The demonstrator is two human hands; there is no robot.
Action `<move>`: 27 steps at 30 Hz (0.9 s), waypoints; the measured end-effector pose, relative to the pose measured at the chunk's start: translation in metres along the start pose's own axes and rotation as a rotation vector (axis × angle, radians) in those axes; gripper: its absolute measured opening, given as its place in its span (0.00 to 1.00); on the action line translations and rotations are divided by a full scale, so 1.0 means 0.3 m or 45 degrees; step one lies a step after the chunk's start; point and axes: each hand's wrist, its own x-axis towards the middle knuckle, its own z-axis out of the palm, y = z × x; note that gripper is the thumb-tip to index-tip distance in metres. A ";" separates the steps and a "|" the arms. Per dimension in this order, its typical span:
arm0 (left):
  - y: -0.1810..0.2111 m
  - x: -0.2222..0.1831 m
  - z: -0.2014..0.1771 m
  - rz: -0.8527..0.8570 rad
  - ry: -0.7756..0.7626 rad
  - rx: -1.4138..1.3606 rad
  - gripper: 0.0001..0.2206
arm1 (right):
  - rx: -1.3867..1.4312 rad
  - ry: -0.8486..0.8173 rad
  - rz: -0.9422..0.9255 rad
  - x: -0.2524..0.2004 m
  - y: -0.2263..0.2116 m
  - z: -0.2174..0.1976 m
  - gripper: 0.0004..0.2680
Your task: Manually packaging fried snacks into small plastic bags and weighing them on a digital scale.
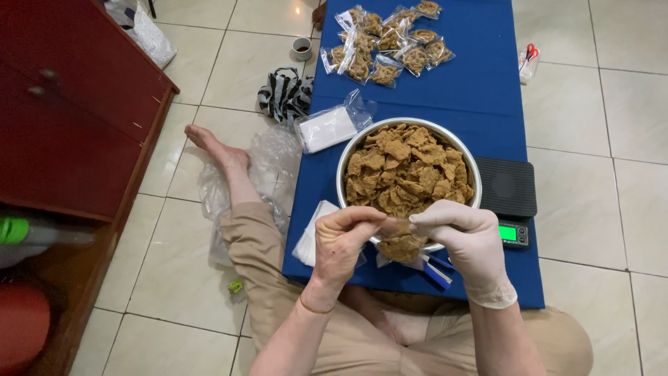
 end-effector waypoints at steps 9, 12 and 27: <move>-0.038 -0.009 0.019 -0.041 -0.026 -0.097 0.05 | -0.063 -0.049 -0.028 -0.020 -0.018 -0.021 0.04; -0.020 -0.002 0.008 -0.093 -0.049 -0.025 0.06 | -0.087 -0.073 -0.029 -0.026 -0.067 -0.016 0.05; -0.027 0.051 0.063 0.059 0.042 0.090 0.06 | -0.365 0.096 0.161 0.031 -0.114 0.014 0.08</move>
